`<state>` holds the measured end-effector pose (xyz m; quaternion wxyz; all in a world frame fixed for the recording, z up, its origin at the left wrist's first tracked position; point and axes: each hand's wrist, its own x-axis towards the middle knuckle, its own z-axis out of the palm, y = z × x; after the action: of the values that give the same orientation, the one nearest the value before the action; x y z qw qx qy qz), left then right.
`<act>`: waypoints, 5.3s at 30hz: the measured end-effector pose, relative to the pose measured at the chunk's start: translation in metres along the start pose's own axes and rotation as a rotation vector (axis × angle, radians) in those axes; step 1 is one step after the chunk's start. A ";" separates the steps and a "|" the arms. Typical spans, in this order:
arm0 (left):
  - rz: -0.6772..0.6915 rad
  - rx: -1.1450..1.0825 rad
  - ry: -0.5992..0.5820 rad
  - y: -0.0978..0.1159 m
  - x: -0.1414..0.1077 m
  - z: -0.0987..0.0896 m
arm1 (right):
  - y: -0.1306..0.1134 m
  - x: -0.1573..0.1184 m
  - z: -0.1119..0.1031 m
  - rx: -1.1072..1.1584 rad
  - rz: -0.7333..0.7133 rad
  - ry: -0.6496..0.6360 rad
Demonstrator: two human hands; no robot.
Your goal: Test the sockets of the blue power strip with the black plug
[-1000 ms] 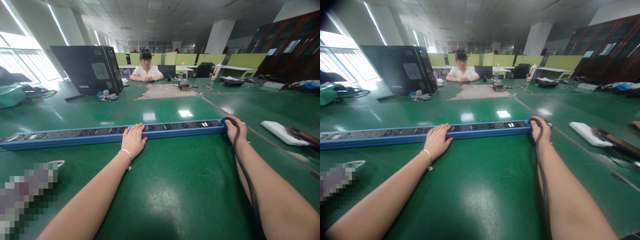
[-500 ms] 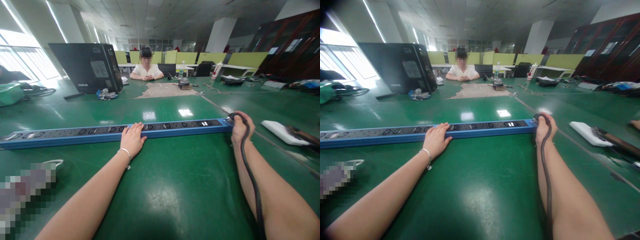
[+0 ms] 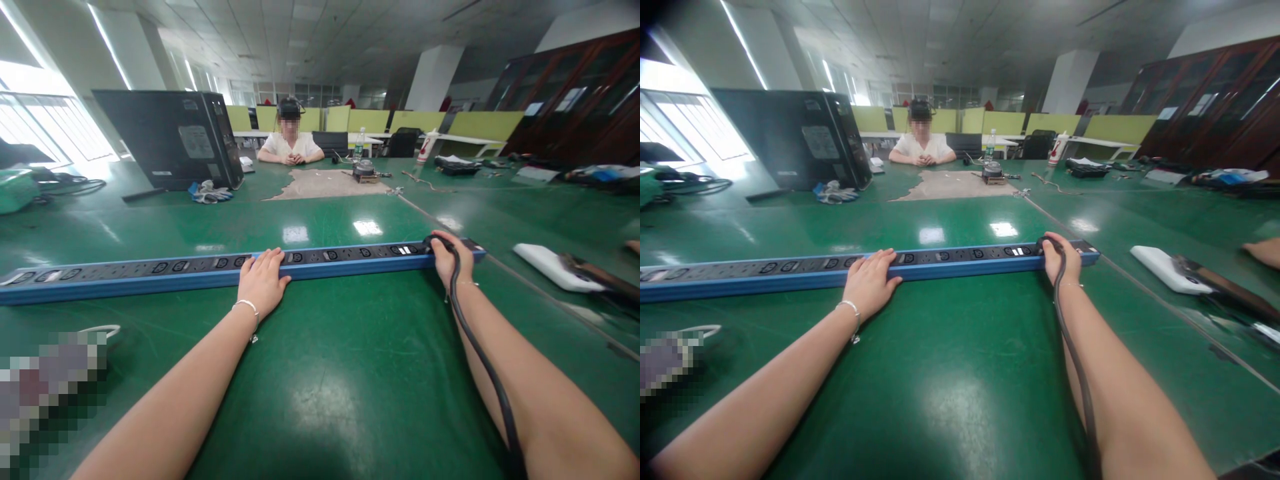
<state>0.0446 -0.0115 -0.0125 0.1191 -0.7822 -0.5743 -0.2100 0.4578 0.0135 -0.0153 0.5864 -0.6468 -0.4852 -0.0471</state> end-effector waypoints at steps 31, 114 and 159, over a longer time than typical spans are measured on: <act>-0.009 0.033 0.004 -0.008 0.016 0.014 | 0.016 0.009 0.022 -0.158 -0.075 -0.091; -0.017 -0.044 0.019 -0.005 0.015 0.013 | -0.165 -0.107 0.126 0.296 -0.214 -0.387; -0.009 -0.030 0.014 0.013 0.016 0.010 | -0.183 -0.124 0.136 -0.234 -0.412 -0.415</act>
<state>0.0631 0.0018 -0.0129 0.1103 -0.7797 -0.5739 -0.2248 0.1985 0.0232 -0.0051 0.3746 -0.5938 -0.7067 -0.0876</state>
